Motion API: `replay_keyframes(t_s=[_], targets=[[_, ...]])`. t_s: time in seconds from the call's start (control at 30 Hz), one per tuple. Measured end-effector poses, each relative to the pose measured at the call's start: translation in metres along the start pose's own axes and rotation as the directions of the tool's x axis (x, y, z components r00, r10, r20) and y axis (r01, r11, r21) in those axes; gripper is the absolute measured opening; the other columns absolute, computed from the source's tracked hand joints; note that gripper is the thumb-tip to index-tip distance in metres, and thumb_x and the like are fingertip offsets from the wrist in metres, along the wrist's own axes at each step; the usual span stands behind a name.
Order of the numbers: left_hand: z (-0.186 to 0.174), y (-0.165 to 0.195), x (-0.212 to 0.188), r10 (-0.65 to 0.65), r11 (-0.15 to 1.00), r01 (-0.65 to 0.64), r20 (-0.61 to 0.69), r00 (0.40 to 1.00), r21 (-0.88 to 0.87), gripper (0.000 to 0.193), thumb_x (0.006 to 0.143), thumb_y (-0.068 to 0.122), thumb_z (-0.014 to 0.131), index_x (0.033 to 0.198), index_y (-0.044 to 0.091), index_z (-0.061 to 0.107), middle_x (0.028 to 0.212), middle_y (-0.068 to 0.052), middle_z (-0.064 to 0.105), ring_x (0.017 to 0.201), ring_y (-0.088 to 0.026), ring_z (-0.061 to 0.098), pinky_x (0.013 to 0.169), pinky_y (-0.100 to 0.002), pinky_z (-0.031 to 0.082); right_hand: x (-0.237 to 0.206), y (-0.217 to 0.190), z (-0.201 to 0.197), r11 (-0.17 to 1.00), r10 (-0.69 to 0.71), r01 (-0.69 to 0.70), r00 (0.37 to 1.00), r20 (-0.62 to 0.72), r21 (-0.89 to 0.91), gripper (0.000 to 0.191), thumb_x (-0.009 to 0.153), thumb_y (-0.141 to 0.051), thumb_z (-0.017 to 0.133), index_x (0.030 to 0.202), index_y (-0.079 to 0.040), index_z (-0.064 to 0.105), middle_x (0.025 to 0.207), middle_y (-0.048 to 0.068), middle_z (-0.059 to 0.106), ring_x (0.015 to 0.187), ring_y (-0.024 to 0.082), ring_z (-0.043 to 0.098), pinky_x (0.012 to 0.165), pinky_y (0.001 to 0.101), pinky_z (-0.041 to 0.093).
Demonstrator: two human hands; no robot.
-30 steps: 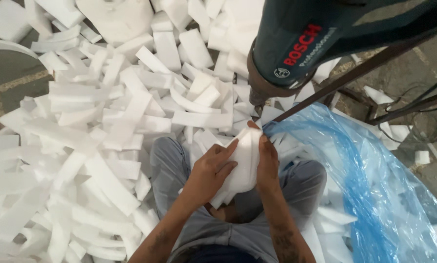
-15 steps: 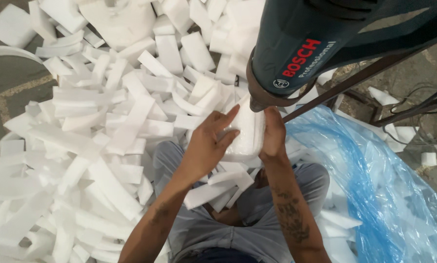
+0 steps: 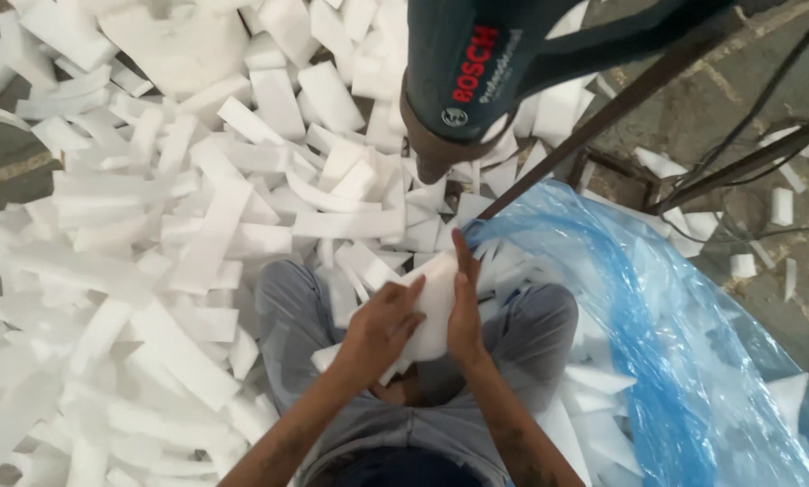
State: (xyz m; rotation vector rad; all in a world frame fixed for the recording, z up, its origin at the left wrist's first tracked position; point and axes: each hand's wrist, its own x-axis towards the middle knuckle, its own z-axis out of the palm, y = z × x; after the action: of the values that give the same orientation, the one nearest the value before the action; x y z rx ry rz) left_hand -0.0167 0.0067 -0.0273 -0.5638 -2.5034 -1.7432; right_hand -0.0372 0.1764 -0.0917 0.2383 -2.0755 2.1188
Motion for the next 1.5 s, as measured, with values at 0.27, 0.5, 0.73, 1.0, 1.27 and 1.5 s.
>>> replay_keyframes(t_s=[0.27,0.5,0.73,1.0,1.27,1.5], targets=[[0.002,-0.038,-0.011,-0.159,0.869,0.143,0.006,0.987,-0.473,0.038,0.088,-0.006,0.066,0.126,0.001,0.061,0.122,-0.007,0.064,0.126,-0.018,0.058,0.112,-0.030,0.041,-0.002,0.017,-0.025,0.732,0.484,-0.408,0.875,0.005,0.546,0.055,0.105,-0.039,0.056,0.140,0.004,0.054,0.128,0.015,0.065,0.117,0.028,0.062,0.103,0.0426,0.046],[-0.017,-0.076,-0.042,0.009,0.826,0.172,0.319,0.948,-0.536,0.036,0.090,-0.004,0.058,0.125,-0.005,0.067,0.152,-0.015,0.057,0.150,-0.022,0.041,0.129,-0.039,0.021,-0.033,0.002,-0.019,0.379,0.701,-0.657,0.663,0.261,0.651,0.064,0.098,-0.045,0.053,0.146,-0.002,0.049,0.134,0.015,0.062,0.119,0.029,0.061,0.102,0.0448,0.048],[-0.030,-0.018,-0.031,-0.466,0.865,0.488,0.174,0.868,-0.119,0.052,0.093,0.022,0.069,0.142,0.008,0.058,0.122,-0.017,0.076,0.101,-0.022,0.071,0.091,-0.036,0.057,-0.031,-0.025,-0.003,0.977,0.212,-0.210,0.967,0.145,-0.026,0.078,0.088,-0.022,0.045,0.164,-0.010,0.026,0.168,0.015,0.029,0.152,0.031,0.031,0.123,0.0415,0.022],[-0.018,0.042,-0.030,-0.076,0.997,0.075,-0.020,0.997,-0.034,0.056,0.095,0.010,0.069,0.149,0.010,0.054,0.102,-0.014,0.066,0.088,-0.026,0.066,0.079,-0.036,0.054,-0.029,-0.061,0.004,0.970,0.063,-0.053,0.997,0.035,-0.238,0.074,0.101,-0.044,0.032,0.165,-0.006,0.025,0.164,0.017,0.032,0.149,0.032,0.032,0.125,0.0445,0.019],[-0.017,0.044,-0.025,-0.015,0.993,0.016,0.007,1.000,-0.114,0.056,0.095,0.005,0.069,0.149,0.010,0.054,0.110,-0.014,0.067,0.090,-0.026,0.070,0.077,-0.035,0.055,-0.027,-0.072,0.007,0.966,0.016,-0.026,0.999,-0.040,-0.258,0.078,0.108,-0.057,0.025,0.165,-0.003,0.024,0.156,0.019,0.037,0.143,0.033,0.037,0.124,0.0463,0.022],[-0.019,0.045,-0.020,-0.005,1.000,0.005,-0.020,1.000,-0.007,0.056,0.095,0.006,0.069,0.148,0.010,0.053,0.108,-0.015,0.067,0.090,-0.031,0.071,0.076,-0.039,0.055,-0.018,-0.072,0.011,0.971,0.035,-0.042,0.999,-0.033,-0.234,0.078,0.108,-0.057,0.026,0.163,-0.001,0.027,0.151,0.021,0.038,0.142,0.033,0.037,0.122,0.0461,0.025]])
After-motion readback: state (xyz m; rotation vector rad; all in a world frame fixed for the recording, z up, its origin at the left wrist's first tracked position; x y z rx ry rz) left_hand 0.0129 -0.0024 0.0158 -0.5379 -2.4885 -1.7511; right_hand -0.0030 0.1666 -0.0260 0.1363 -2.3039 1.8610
